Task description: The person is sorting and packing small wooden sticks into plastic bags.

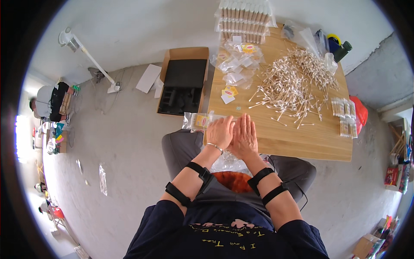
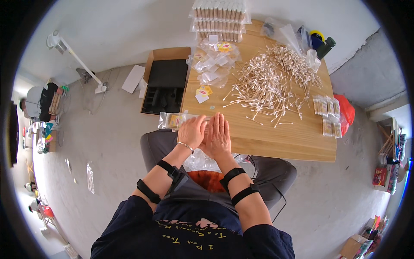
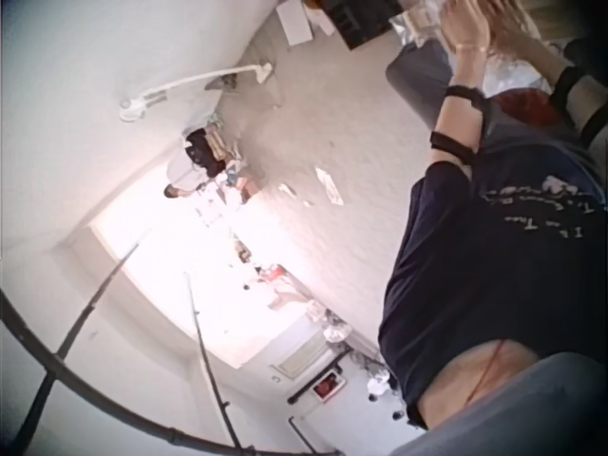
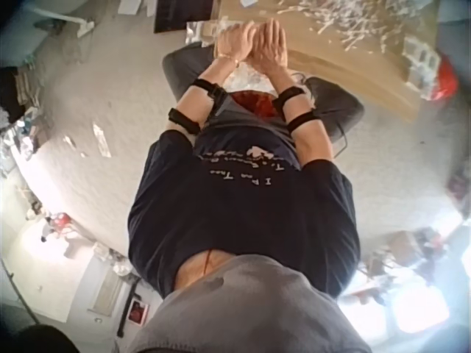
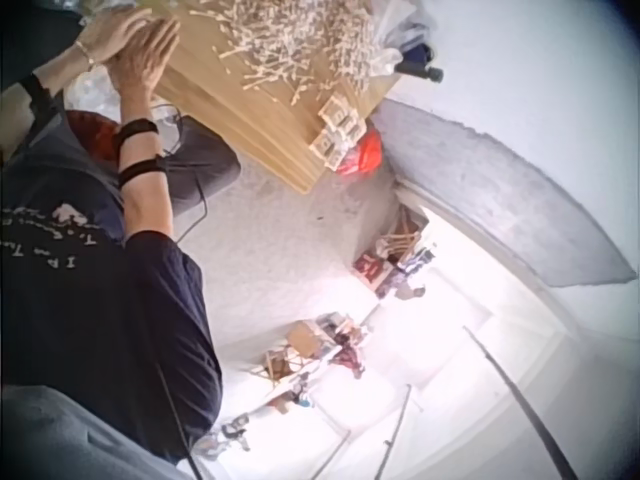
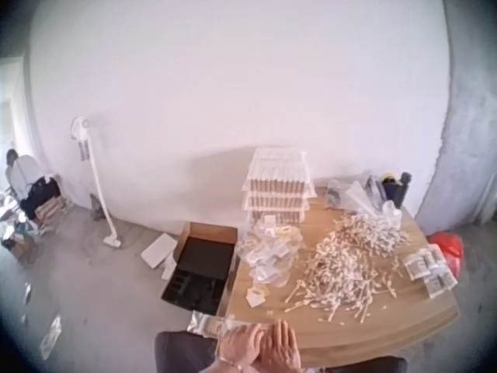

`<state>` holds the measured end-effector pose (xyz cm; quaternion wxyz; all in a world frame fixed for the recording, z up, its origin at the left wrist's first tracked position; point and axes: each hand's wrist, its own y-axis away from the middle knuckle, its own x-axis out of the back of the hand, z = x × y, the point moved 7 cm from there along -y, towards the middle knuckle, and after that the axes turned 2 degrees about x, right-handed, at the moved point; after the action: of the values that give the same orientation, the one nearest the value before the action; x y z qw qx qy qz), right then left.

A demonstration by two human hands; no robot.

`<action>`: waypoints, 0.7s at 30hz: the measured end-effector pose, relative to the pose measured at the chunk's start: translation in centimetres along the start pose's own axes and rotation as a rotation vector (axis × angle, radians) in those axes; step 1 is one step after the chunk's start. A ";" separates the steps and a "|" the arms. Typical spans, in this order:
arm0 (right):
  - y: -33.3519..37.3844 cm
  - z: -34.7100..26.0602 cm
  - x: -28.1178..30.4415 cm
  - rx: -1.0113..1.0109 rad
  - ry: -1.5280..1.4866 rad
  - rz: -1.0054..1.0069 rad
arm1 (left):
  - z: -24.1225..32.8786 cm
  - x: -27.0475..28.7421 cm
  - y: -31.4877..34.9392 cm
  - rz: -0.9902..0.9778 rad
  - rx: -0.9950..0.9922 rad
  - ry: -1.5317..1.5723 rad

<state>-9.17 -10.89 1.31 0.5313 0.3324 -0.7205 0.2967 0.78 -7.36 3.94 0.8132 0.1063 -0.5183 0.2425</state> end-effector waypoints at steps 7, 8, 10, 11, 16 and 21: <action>-0.1 -0.3 0.4 0.015 -0.030 0.015 | -0.9 -1.4 -4.4 -0.054 -0.027 0.086; -0.2 -0.5 0.6 0.020 -0.045 0.031 | -1.5 -1.5 -4.9 -0.049 -0.011 0.115; 0.0 -0.5 0.8 0.016 -0.065 0.055 | -1.9 -1.8 -5.5 -0.052 0.013 0.185; 0.0 -0.5 0.7 0.013 -0.073 0.045 | -2.0 -1.4 -5.3 0.005 -0.005 0.299; 0.0 0.0 0.6 -0.004 -0.055 0.015 | -2.4 -1.6 -0.4 0.147 -0.042 0.814; -0.2 0.2 0.2 -0.018 -0.091 0.022 | -2.6 -2.6 0.7 -0.077 0.001 1.093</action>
<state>-9.17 -11.14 1.50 0.4977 0.3327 -0.7501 0.2808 1.58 -6.43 0.42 0.9722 -0.0160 -0.0159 0.2329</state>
